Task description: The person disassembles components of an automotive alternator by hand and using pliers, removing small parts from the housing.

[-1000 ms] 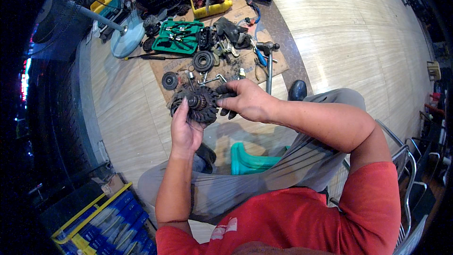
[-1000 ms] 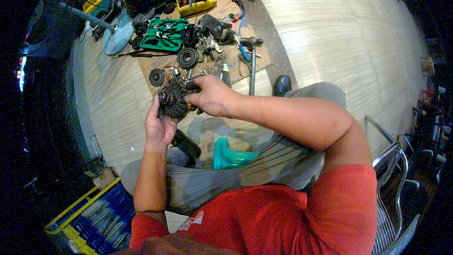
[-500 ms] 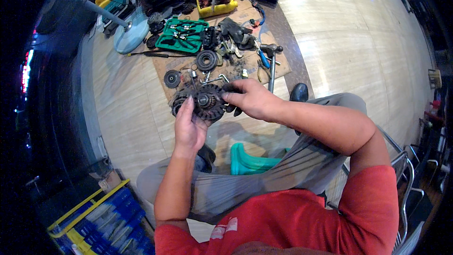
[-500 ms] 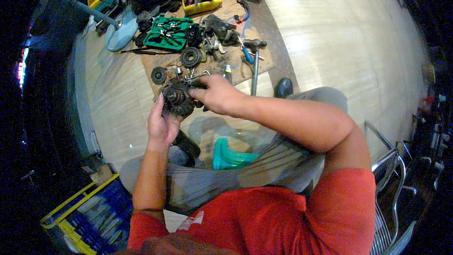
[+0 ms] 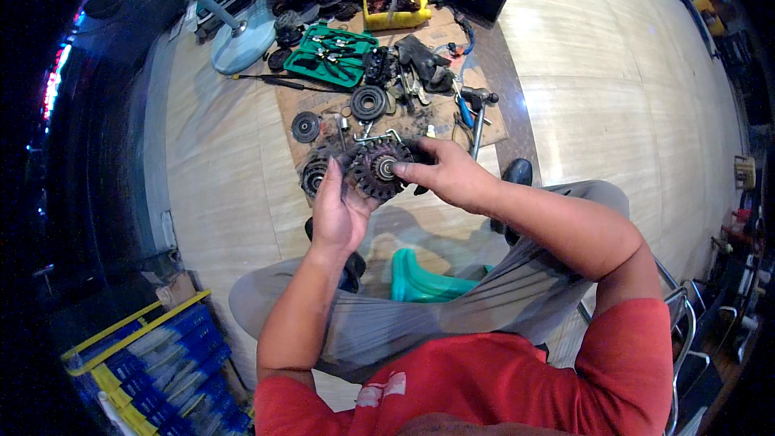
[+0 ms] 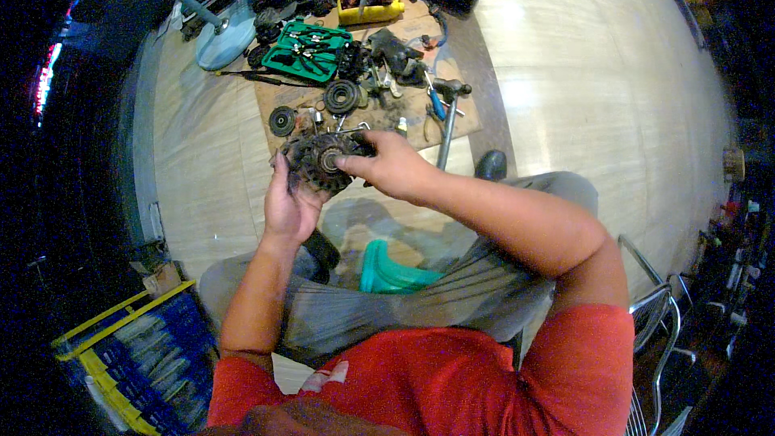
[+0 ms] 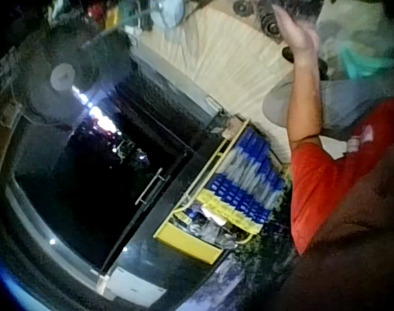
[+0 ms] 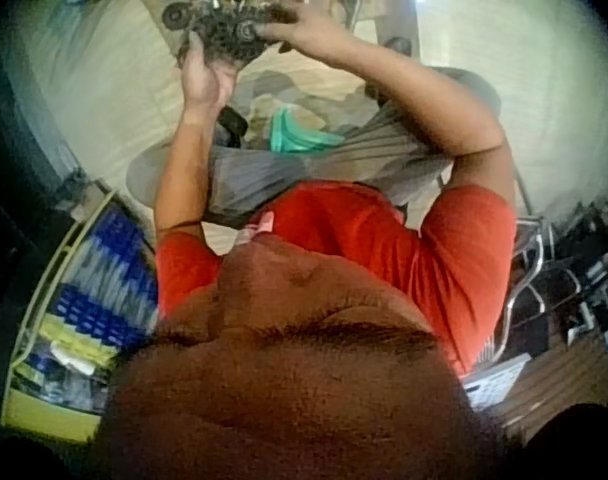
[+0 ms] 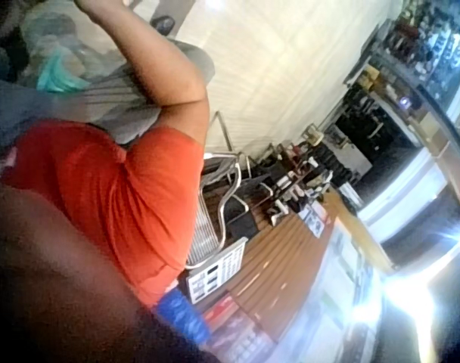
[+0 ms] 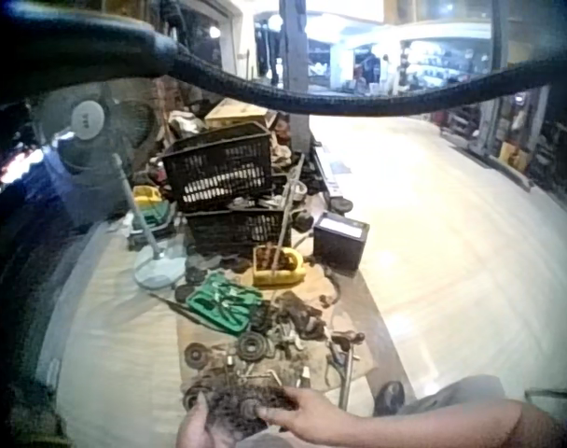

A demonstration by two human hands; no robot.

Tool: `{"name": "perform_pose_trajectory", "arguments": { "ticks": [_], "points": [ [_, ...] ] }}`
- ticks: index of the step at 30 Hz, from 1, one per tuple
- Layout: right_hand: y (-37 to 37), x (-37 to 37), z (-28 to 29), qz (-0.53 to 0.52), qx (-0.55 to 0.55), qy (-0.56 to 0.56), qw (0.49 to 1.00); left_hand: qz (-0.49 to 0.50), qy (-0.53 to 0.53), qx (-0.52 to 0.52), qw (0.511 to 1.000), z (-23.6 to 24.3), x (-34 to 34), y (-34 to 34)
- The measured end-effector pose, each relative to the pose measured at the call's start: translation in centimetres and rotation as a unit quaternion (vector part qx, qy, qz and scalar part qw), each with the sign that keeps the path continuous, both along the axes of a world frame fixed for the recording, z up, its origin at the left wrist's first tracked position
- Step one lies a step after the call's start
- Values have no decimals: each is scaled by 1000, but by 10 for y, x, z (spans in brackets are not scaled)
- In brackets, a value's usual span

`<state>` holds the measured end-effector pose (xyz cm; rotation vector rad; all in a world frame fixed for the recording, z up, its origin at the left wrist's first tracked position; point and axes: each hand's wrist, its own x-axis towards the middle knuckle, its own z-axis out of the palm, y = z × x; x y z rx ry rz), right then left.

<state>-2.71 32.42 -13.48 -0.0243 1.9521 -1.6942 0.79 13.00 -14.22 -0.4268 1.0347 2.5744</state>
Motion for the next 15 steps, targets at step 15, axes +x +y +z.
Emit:
{"name": "perform_pose_trajectory", "arguments": {
  "ticks": [15],
  "points": [
    [-1, 1, -3, 19, 29, 74, 997, -1, 19, 22, 1000, -4, 2, 2]
  ]
}}
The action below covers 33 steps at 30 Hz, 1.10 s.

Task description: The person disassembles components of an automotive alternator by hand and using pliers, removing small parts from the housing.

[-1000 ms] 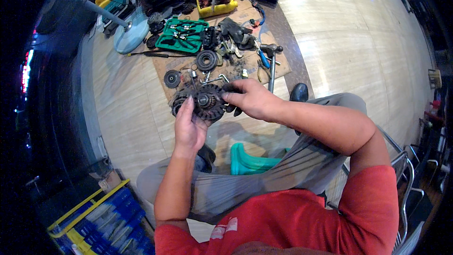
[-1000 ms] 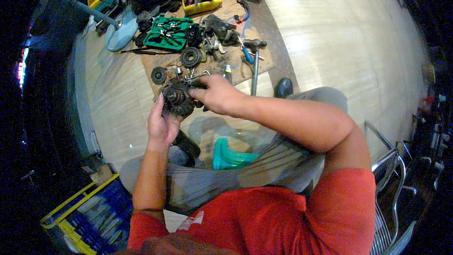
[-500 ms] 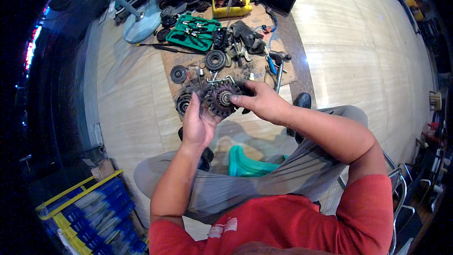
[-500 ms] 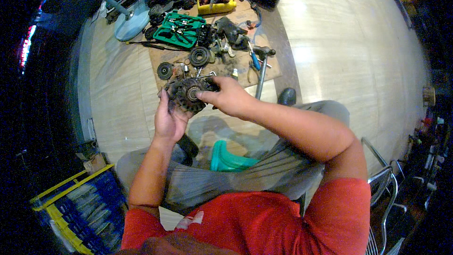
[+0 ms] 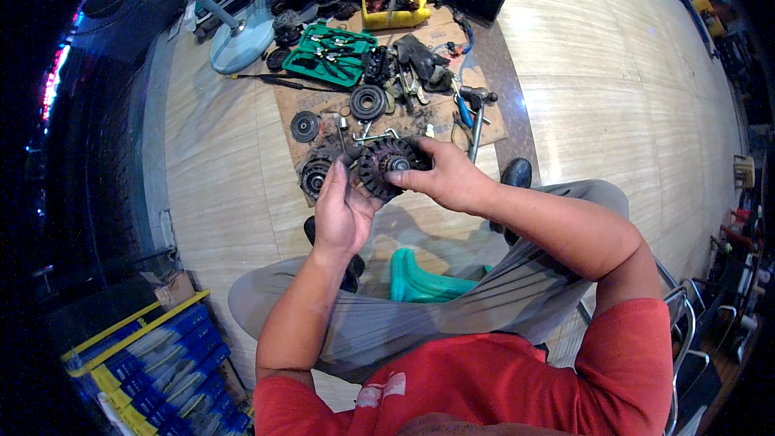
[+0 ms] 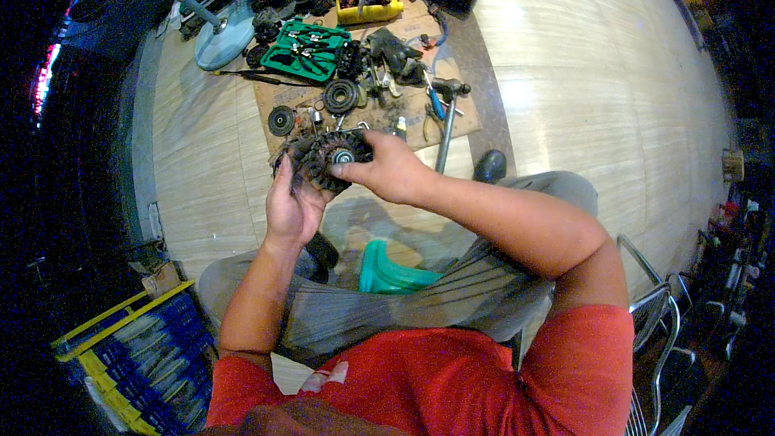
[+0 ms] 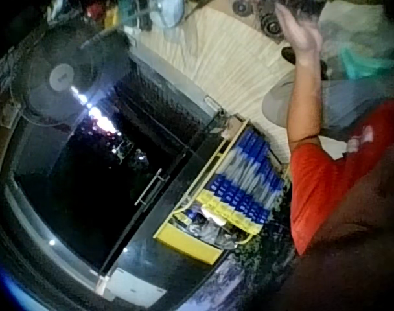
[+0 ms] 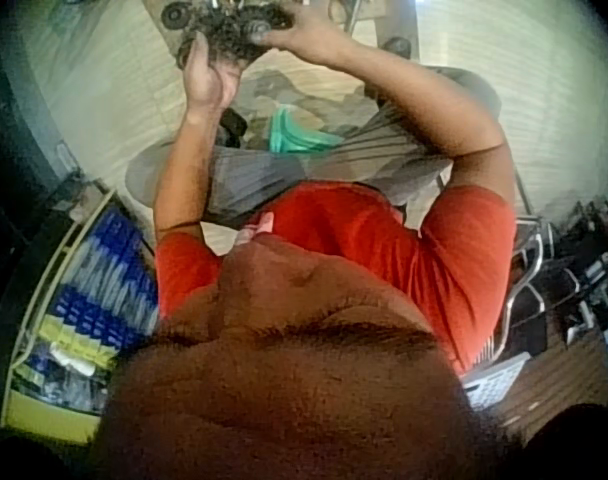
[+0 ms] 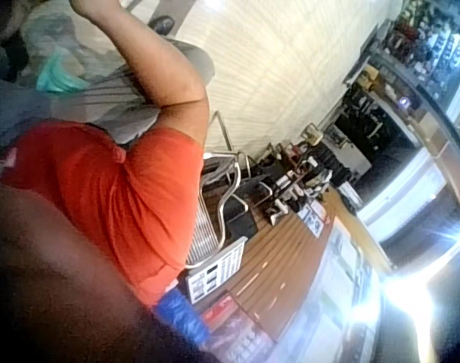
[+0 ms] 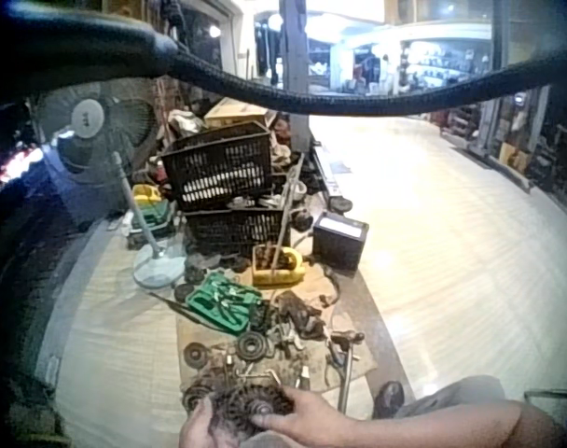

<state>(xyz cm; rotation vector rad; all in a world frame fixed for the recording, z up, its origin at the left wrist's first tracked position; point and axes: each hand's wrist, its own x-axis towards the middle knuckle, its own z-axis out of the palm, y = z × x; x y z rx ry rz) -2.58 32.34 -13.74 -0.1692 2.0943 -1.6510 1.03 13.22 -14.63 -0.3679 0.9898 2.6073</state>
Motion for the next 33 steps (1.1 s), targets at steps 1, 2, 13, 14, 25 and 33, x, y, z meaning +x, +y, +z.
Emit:
{"name": "perform_pose_trajectory", "arguments": {
  "ticks": [1, 2, 13, 14, 25, 33],
  "points": [
    [0, 0, 0, -1, 0, -4, 1000, 2, -2, 1, 1000, 0, 0, 0],
    [0, 1, 1, -8, -3, -1, 1000, 5, -5, 3, 1000, -1, 0, 0],
    [5, -10, 4, -43, -7, -39, 998, 6, 6, -71, 997, 3, 2, -1],
    [3, -9, 1, -59, -38, -43, 997, 12, 5, -69, 998, 5, 3, 1],
    [0, -5, -2, -29, -58, 24, 998, 19, 12, -36, 999, 1, -1, -4],
    [2, -1, 0, -28, -60, 82, 994, 19, 15, -48, 999, -1, -3, -3]
  ]
}}
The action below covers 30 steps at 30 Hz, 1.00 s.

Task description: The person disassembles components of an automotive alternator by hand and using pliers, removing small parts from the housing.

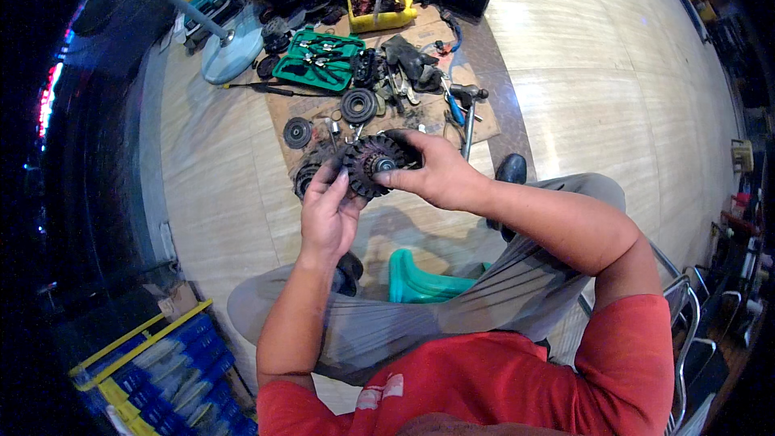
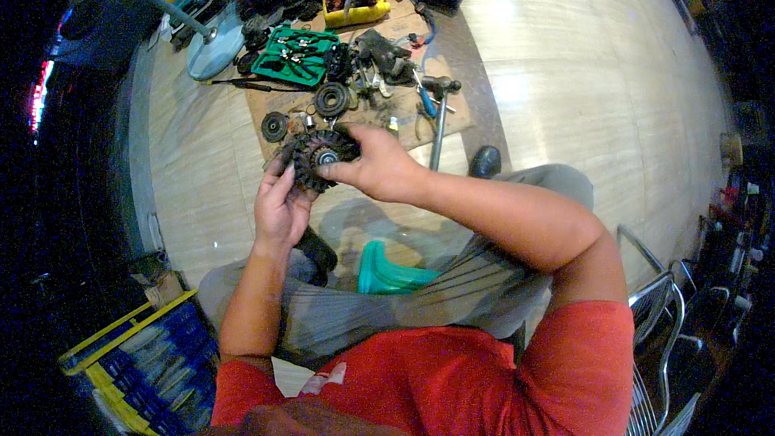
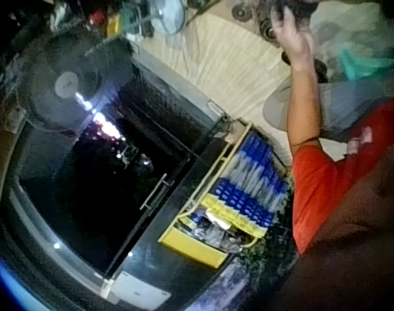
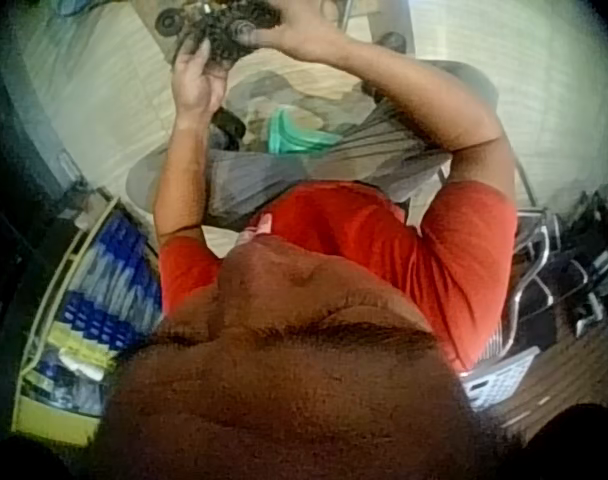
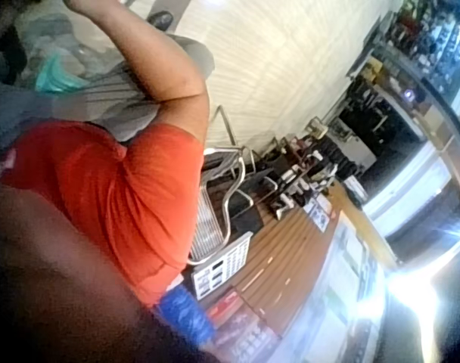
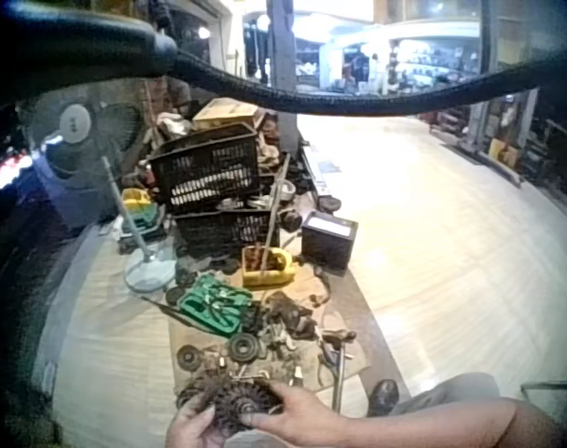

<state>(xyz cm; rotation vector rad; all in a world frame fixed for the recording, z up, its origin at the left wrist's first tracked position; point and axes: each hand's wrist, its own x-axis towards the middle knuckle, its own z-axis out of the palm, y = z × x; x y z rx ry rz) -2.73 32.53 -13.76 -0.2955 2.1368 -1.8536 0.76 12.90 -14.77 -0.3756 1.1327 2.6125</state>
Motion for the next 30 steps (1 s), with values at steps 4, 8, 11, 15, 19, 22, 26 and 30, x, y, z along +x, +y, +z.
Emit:
{"name": "perform_pose_trajectory", "arguments": {
  "ticks": [4, 8, 11, 15, 19, 22, 26, 30],
  "points": [
    [0, 1, 4, -3, 38, 1, 999, -21, 15, -31, 999, -4, 1, -2],
    [0, 3, 6, -4, 62, 13, 998, -31, 26, -43, 998, -2, 2, 0],
    [-1, 7, 10, -20, 94, 18, 995, -45, 38, -55, 997, -8, 2, -4],
    [1, 6, 22, 11, 121, -2, 993, -40, 35, -52, 997, -3, 1, 1],
    [-1, 7, 7, -27, 56, -25, 998, -62, 97, -107, 988, -1, 2, 4],
    [-8, 8, 0, -66, -34, -70, 995, -49, 112, -117, 986, -5, 3, 8],
    [-16, 11, -5, -88, -107, -114, 984, -42, 91, -57, 993, -12, 4, 8],
    [-19, 15, -15, -87, -137, -121, 979, -47, 71, -29, 996, -7, 1, 4]
  ]
}}
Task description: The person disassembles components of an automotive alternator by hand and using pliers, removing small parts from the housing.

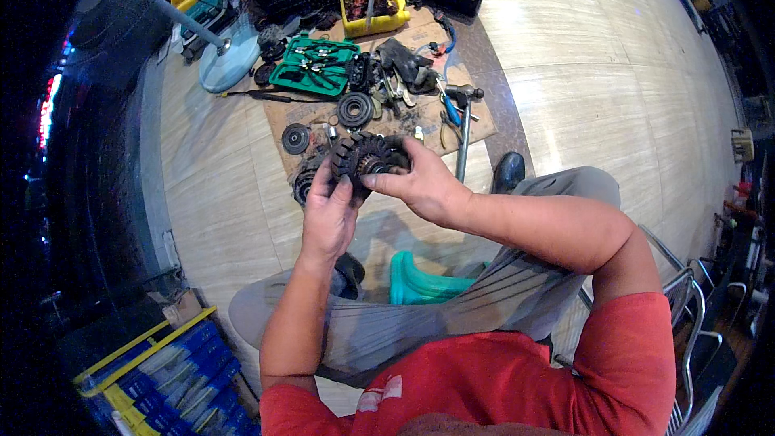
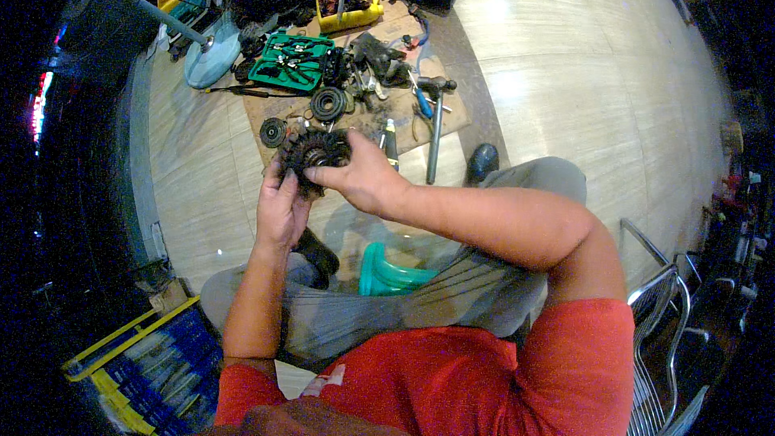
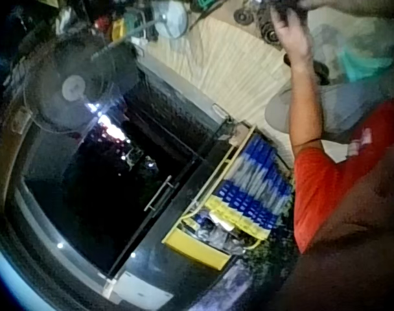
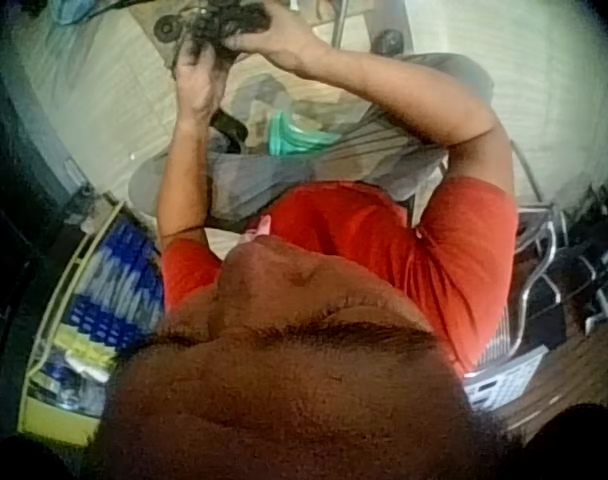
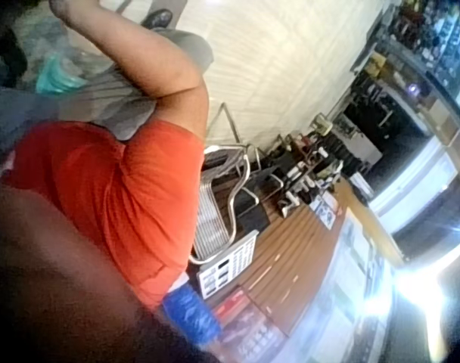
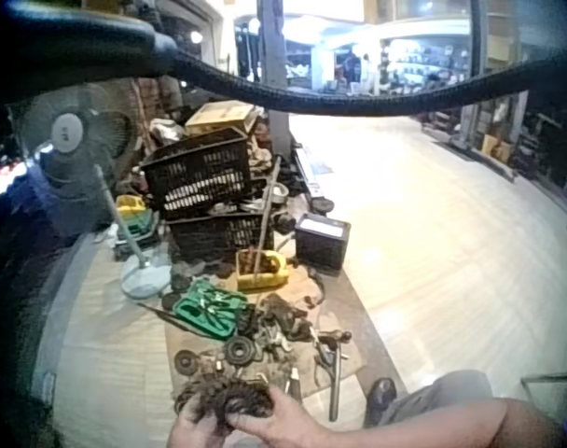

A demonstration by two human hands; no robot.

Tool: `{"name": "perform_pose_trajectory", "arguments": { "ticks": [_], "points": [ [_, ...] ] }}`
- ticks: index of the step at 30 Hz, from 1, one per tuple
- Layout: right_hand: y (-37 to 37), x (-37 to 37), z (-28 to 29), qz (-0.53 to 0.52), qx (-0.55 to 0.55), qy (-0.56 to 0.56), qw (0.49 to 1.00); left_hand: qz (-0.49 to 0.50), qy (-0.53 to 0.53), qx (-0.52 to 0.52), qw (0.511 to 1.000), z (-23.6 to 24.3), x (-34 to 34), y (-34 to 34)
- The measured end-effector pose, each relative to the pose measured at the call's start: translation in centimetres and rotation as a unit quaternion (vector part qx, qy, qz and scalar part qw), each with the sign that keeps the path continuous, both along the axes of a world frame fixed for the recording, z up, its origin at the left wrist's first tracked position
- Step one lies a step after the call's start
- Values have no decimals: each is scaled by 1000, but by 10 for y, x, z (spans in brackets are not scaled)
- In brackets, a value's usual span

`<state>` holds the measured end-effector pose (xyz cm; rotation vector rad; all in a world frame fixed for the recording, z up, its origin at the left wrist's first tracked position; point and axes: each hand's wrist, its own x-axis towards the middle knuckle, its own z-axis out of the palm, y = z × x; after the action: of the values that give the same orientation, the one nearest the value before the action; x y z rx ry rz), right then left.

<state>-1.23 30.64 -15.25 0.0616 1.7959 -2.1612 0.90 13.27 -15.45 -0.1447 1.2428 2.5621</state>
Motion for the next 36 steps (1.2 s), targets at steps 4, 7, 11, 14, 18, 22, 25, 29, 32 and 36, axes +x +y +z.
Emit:
{"name": "perform_pose_trajectory", "arguments": {
  "ticks": [4, 7, 11, 14, 18, 22, 25, 29, 32, 36],
  "points": [
    [-2, 6, 12, 31, -21, -54, 998, 13, 9, -11, 1000, -9, 0, -10],
    [-1, 11, 12, 50, -7, -56, 997, 13, 6, -1, 1000, -9, -3, -12],
    [-2, 16, 8, 74, 17, -57, 995, 40, -10, 8, 999, -5, -6, -10],
    [-1, 21, 16, 90, -36, -80, 992, 43, -14, 8, 999, -6, -7, -12],
    [0, 22, 23, 109, -70, -81, 988, 55, -26, 7, 998, -2, -7, -10],
    [2, 21, 31, 118, -78, -102, 985, 50, -41, 14, 998, -4, -8, -13],
    [4, 21, 31, 127, -70, -100, 984, 58, -55, 22, 997, -5, -9, -12],
    [1, 21, 17, 131, 40, -23, 990, 59, -66, 20, 996, -6, -10, -13],
    [4, 23, 12, 201, 243, 87, 945, 56, -71, 17, 996, -13, -11, -16],
    [11, 27, 27, 399, 404, 203, 798, 81, -70, 24, 994, -7, -12, -12]
  ]
}}
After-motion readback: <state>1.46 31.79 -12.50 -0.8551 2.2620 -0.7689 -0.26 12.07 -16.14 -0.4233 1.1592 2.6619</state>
